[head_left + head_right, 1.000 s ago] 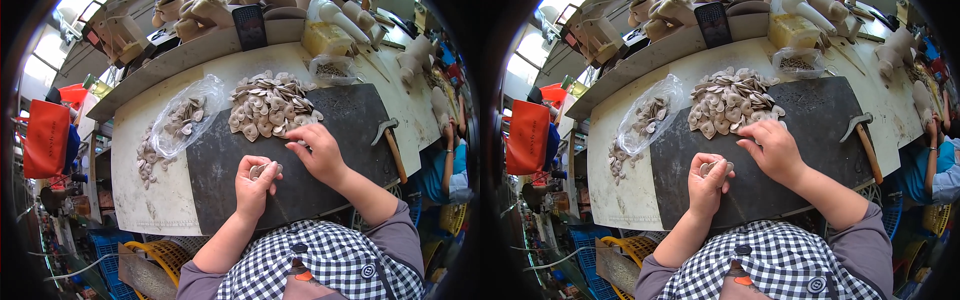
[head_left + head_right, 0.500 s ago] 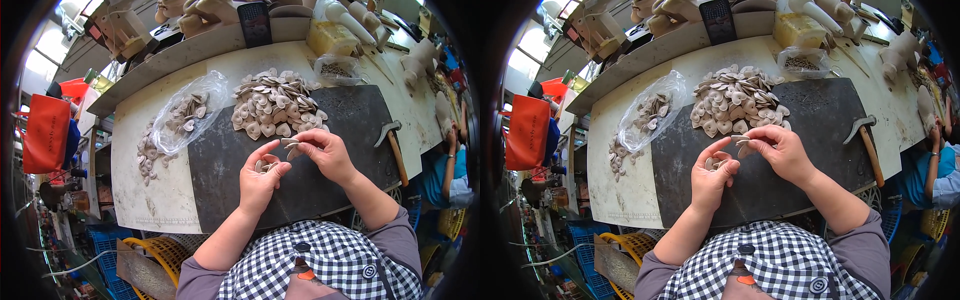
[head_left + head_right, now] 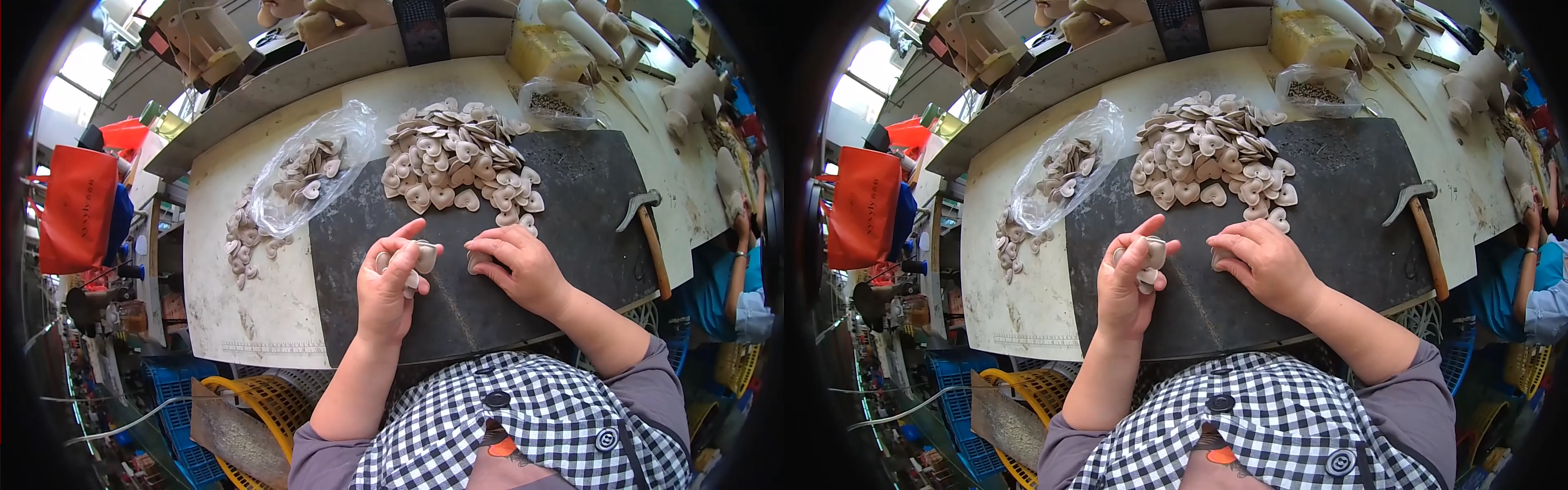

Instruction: Sorting and stacking small heart-shaped leather pieces at a workbench in a shoe factory.

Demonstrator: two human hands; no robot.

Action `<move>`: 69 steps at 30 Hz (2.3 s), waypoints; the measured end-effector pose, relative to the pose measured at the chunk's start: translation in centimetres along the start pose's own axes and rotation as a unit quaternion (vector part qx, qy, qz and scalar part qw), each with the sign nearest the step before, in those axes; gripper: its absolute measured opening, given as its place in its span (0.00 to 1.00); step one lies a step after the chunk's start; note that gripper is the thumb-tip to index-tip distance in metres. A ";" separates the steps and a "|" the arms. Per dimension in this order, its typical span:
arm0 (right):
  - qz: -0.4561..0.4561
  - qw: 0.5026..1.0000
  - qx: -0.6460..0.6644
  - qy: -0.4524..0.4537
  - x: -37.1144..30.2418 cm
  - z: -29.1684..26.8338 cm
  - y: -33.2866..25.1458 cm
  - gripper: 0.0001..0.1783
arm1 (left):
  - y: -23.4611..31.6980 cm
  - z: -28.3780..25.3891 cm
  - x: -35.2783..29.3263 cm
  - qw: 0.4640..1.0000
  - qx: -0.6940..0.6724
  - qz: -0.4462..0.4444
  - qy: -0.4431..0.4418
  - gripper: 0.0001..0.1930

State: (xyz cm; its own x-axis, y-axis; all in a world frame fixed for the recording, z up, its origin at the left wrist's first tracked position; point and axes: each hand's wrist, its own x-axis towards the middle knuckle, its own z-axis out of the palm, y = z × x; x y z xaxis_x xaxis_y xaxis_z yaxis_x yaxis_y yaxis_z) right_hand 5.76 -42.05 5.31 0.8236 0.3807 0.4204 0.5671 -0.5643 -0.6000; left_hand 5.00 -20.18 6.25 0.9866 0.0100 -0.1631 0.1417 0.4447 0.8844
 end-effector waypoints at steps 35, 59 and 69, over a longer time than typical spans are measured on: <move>0.226 0.937 0.247 0.104 -0.3 -2.4 1.0 0.09 | -1.2 4.3 -1.0 0.985 0.131 -0.087 -0.075 0.14; 0.111 0.982 0.117 0.095 -1.6 -2.5 -0.9 0.14 | -2.4 5.3 -1.3 0.971 -0.036 -0.139 -0.191 0.31; -0.034 0.965 -0.235 0.113 3.4 -3.4 3.8 0.18 | -3.0 2.9 -0.4 0.993 -0.049 -0.037 -0.102 0.10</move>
State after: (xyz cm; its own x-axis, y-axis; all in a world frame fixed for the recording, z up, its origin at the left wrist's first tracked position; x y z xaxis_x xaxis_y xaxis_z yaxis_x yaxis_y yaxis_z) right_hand 10.74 -45.36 6.75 0.7311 0.2887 0.6182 0.5091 -0.8341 -0.2125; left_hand 4.40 -24.09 4.90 0.9710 -0.2028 -0.1263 0.2163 0.5218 0.8252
